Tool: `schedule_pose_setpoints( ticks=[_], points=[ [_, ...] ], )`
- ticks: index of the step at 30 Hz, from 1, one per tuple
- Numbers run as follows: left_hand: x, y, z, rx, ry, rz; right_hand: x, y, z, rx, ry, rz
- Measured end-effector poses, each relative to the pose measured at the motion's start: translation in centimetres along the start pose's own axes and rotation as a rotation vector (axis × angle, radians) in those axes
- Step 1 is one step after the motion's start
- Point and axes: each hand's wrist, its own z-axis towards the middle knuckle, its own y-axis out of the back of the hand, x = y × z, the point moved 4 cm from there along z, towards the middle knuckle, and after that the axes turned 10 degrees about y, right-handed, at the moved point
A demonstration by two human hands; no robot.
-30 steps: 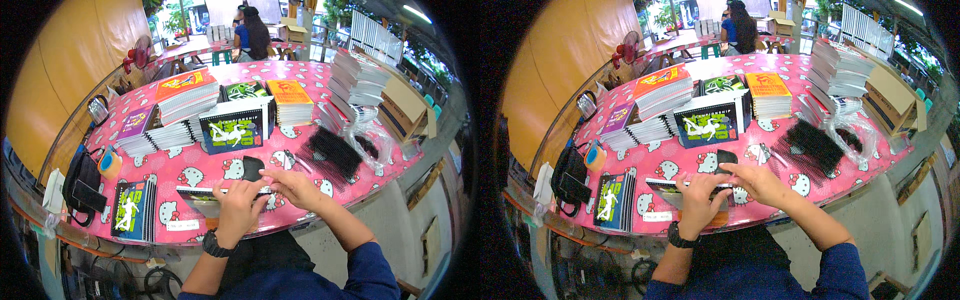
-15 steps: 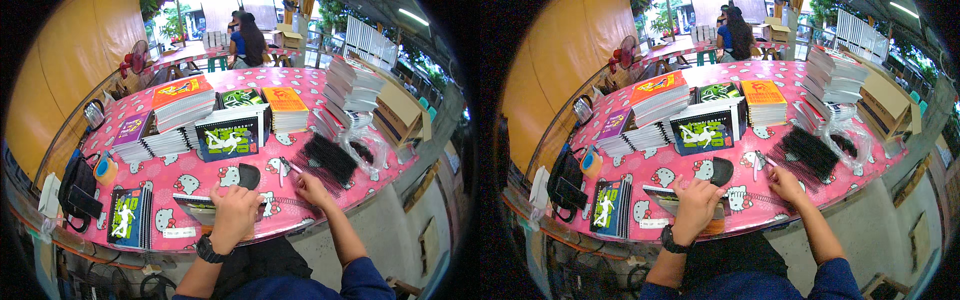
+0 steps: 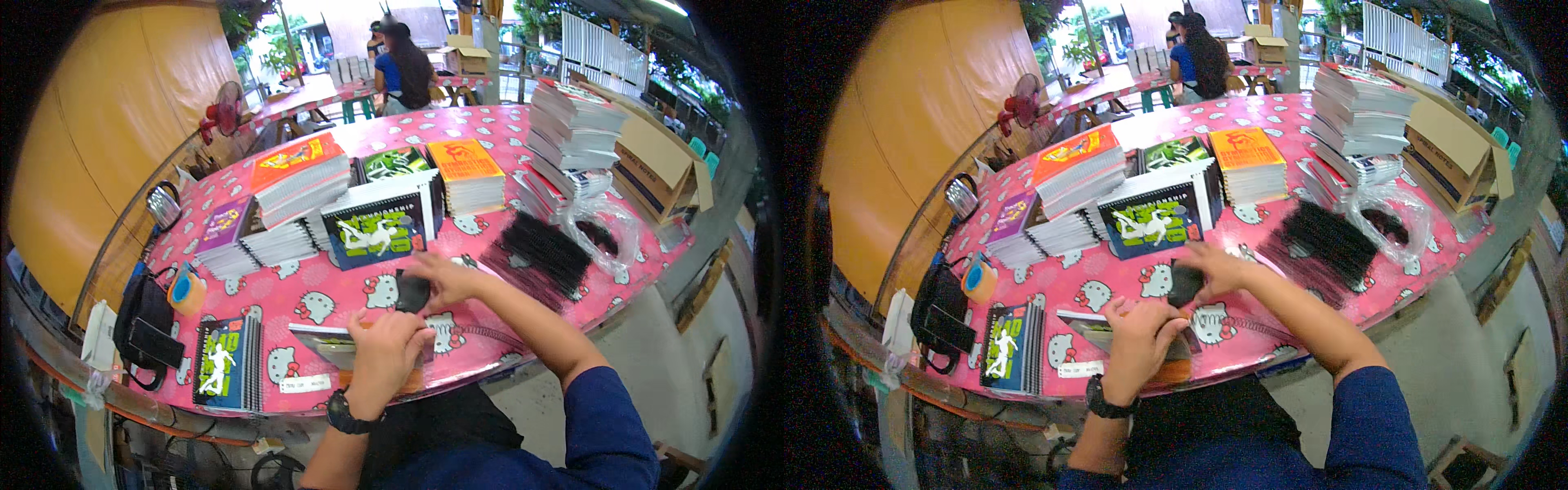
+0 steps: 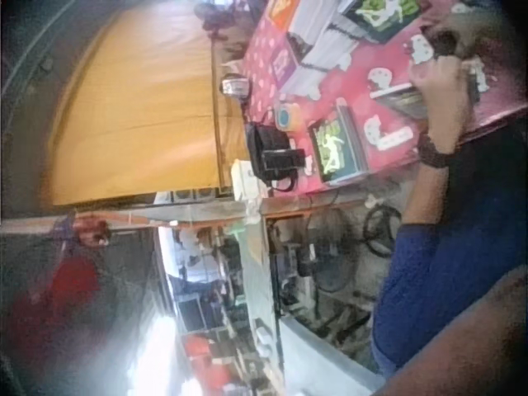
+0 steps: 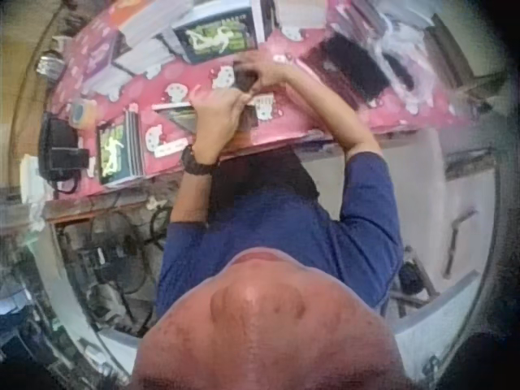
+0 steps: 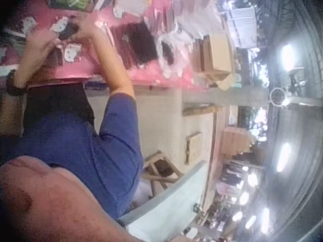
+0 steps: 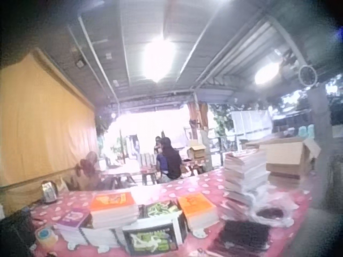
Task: The person inserts plastic spiral coils through the pre-punched holes of stacks of paper and covers by hand to assemble notebooks on a table.
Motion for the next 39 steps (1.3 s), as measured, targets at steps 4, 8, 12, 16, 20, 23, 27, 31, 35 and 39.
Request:
schedule_pose_setpoints(
  ticks=[4,8,12,16,20,23,27,31,35,39],
  points=[
    [-1.3,0.5,0.2,-0.048,0.033,-0.046,-1.4,-2.7,1.9,0.139,-0.004,0.032],
    [0.2,0.4,-0.2,-0.020,0.055,-0.057,0.2,-2.1,0.4,0.006,-0.110,0.090],
    [0.3,0.8,-0.3,-0.071,0.004,-0.028,3.0,-2.4,-6.3,-0.423,-0.312,1.237],
    [0.4,0.6,-0.4,-0.054,-0.006,-0.039,7.8,-3.7,-10.4,-0.839,-0.156,1.848],
    [-0.7,0.5,0.1,-0.052,0.015,-0.073,5.9,-6.3,-10.7,-0.942,-0.265,1.728],
    [0.3,0.9,-0.5,-0.047,0.008,-0.094,7.1,-5.5,-6.7,-0.991,-0.307,1.706],
    [-0.4,1.1,-0.2,-0.075,0.045,-0.058,6.7,-5.0,-5.1,-0.887,-0.270,1.616],
    [0.9,0.4,-0.5,-0.077,0.064,-0.042,7.5,-4.2,-4.5,-0.812,-0.268,1.712],
    [0.4,0.3,-0.4,-0.107,0.045,-0.051,6.1,-3.8,-6.7,-0.683,-0.603,1.534],
    [0.9,0.1,-0.4,-0.072,0.026,-0.030,6.4,-2.0,-5.0,-0.684,-0.414,1.523]
  ],
)
